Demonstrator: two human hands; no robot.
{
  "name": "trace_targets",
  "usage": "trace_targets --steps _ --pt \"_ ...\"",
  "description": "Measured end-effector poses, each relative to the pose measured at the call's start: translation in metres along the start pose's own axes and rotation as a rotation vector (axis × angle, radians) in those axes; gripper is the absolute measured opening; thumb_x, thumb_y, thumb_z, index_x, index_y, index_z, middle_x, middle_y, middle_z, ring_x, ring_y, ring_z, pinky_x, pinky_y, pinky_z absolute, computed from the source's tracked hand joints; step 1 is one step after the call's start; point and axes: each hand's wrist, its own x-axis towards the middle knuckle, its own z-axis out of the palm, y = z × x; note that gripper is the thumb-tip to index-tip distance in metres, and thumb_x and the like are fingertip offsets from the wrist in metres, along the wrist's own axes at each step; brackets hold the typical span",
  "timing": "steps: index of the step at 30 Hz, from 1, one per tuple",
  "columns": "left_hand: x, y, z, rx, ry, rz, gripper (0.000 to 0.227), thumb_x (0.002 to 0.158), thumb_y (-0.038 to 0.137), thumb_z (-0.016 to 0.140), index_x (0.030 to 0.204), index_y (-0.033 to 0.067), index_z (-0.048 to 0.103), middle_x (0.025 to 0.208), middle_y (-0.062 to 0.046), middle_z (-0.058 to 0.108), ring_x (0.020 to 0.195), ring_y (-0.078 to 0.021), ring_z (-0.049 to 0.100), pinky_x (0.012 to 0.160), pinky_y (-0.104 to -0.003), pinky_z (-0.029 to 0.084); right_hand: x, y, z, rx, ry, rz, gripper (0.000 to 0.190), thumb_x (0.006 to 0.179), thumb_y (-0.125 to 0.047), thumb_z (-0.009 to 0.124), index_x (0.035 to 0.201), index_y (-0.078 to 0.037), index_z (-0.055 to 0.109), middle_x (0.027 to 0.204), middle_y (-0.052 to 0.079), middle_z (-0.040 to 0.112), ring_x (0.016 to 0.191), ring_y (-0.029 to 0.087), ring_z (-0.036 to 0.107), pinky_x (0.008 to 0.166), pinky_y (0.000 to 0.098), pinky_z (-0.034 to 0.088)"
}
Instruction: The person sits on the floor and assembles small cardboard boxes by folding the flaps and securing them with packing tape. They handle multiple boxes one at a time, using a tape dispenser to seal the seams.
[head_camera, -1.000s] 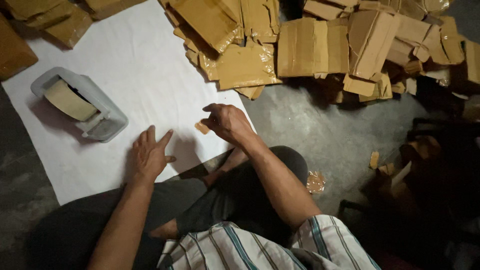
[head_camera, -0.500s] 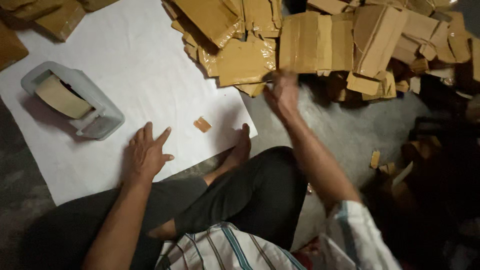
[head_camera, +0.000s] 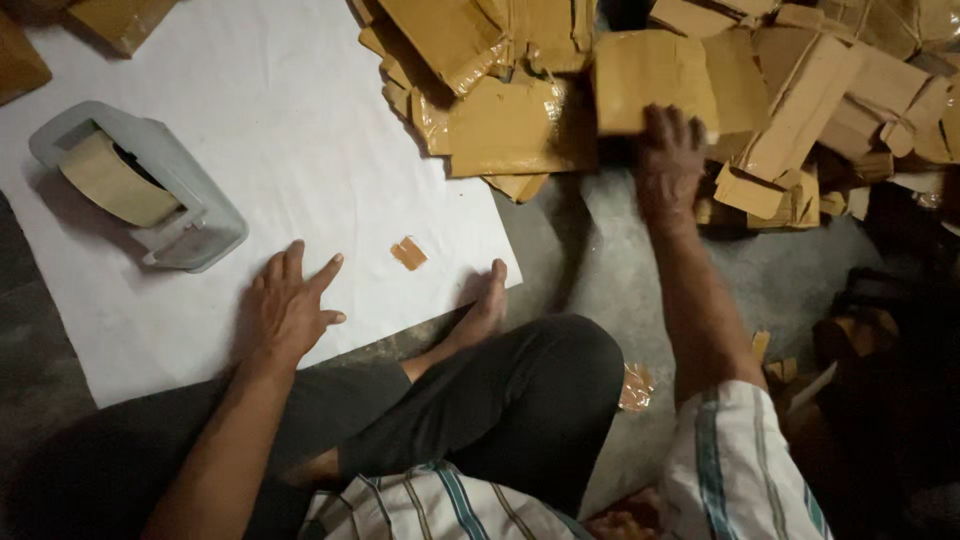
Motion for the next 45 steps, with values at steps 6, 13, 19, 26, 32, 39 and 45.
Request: trace_targets --steps 6,13,19,26,32,39,45 --pt "0.004 -0.002 0.006 -0.016 -0.015 0.001 0.086 0.071 0.048 0.084 0.149 0.0412 0.049 0.160 -0.010 0.031 0.147 -0.0301 0.030 0.117 -0.051 0.032 0.010 0.029 -0.039 0.712 0.592 0.442 0.028 0.091 0.005 0.062 0.111 -0.004 0.080 0.106 0.007 0.070 0.090 0.021 0.065 0.076 0.0330 0.055" --pt "0.003 0.003 -0.003 -0.021 -0.107 -0.073 0.086 0.073 0.047 0.084 0.150 0.0434 0.046 0.164 -0.007 0.024 0.148 -0.0297 0.025 0.117 -0.051 0.030 -0.013 0.010 -0.013 1.741 0.707 0.959 0.059 0.096 0.006 0.058 0.152 -0.006 0.044 0.122 -0.007 0.070 0.074 0.010 0.056 0.059 0.0251 0.045" --pt "0.004 -0.004 0.004 -0.021 -0.074 -0.023 0.087 0.073 0.048 0.084 0.150 0.0420 0.045 0.162 -0.009 0.026 0.147 -0.0303 0.028 0.117 -0.050 0.031 -0.031 -0.015 0.022 1.765 0.658 0.979 0.080 0.098 0.006 0.063 0.163 -0.019 0.023 0.095 0.001 0.062 0.070 0.009 0.053 0.057 0.0244 0.044" --pt "0.003 -0.002 0.007 -0.022 -0.036 -0.023 0.086 0.072 0.050 0.083 0.151 0.0426 0.049 0.161 -0.008 0.031 0.146 -0.0303 0.032 0.117 -0.049 0.034 -0.073 -0.021 -0.009 1.580 0.534 0.974 0.080 0.094 0.002 0.070 0.162 -0.018 0.032 0.090 -0.002 0.055 0.073 0.010 0.054 0.060 0.0250 0.047" --pt "0.003 -0.007 0.000 0.027 -0.081 -0.037 0.084 0.071 0.052 0.084 0.148 0.0454 0.049 0.161 -0.008 0.028 0.145 -0.0312 0.031 0.113 -0.050 0.035 -0.119 0.034 -0.143 1.161 0.388 0.549 0.024 0.115 -0.005 0.069 0.135 0.003 0.058 0.119 0.005 0.060 0.110 0.018 0.057 0.099 0.0332 0.048" --pt "0.005 -0.009 0.013 -0.019 0.012 0.004 0.088 0.070 0.050 0.085 0.150 0.0412 0.052 0.160 -0.011 0.036 0.143 -0.0340 0.037 0.113 -0.049 0.039 -0.144 0.065 -0.174 1.224 0.522 0.842 0.037 0.106 -0.004 0.064 0.142 0.002 0.058 0.134 0.013 0.068 0.120 0.023 0.067 0.105 0.0372 0.054" --pt "0.012 -0.007 0.021 -0.147 0.063 0.001 0.064 0.079 0.054 0.082 0.135 0.0300 0.065 0.155 -0.019 0.039 0.135 -0.0389 0.038 0.108 -0.050 0.037 -0.136 0.043 -0.072 1.478 0.429 1.267 0.040 0.105 -0.012 0.057 0.139 0.007 0.053 0.131 0.020 0.064 0.109 0.029 0.068 0.093 0.0399 0.059"
